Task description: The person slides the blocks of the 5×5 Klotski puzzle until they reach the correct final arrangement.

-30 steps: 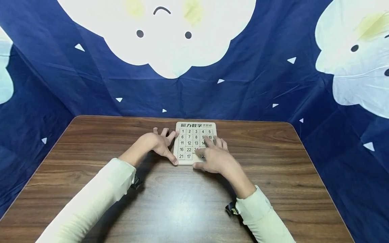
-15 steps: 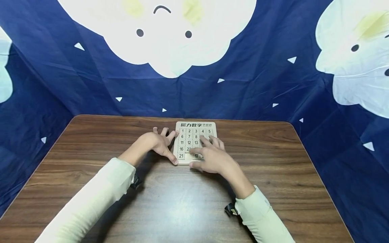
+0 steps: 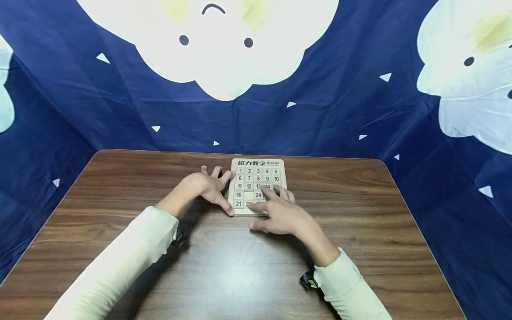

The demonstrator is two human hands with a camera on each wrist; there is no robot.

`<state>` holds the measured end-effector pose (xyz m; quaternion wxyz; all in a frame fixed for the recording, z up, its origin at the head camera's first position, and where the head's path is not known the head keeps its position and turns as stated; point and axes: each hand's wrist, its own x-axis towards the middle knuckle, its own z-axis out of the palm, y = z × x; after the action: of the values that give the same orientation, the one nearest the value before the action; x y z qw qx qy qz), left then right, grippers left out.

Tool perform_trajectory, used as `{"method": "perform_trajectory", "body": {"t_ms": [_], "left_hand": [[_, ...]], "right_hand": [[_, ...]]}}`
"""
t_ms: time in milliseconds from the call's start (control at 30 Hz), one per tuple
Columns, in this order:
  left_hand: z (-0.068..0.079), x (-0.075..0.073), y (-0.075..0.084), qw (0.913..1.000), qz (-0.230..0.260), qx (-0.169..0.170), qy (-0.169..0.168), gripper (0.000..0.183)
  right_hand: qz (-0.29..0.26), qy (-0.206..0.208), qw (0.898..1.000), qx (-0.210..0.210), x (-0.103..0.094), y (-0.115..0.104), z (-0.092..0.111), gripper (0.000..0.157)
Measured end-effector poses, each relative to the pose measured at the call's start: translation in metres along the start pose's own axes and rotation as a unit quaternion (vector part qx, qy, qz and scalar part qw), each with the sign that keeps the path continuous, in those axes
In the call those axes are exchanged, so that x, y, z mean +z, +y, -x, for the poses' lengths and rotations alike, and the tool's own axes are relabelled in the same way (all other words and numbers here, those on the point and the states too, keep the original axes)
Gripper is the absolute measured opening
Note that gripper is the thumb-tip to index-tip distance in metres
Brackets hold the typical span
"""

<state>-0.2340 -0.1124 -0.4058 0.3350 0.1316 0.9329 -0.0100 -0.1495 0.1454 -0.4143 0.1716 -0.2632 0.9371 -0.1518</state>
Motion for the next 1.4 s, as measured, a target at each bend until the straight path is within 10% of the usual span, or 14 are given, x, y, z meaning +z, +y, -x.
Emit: {"method": "perform_trajectory", "body": {"t_ms": [667,1400], "left_hand": [[-0.002,-0.001,-0.003,0.9999,0.011,0.004,-0.012,0.148],[-0.002,0.0,0.0,0.9999,0.012,0.007,-0.007,0.147]], "right_hand": [[0.01,0.033,0.999,-0.021,0.009,-0.016,-0.03,0.069],[0.042,0.028,0.998,0.023,-0.002,-0.006,-0.02,0.059]]}}
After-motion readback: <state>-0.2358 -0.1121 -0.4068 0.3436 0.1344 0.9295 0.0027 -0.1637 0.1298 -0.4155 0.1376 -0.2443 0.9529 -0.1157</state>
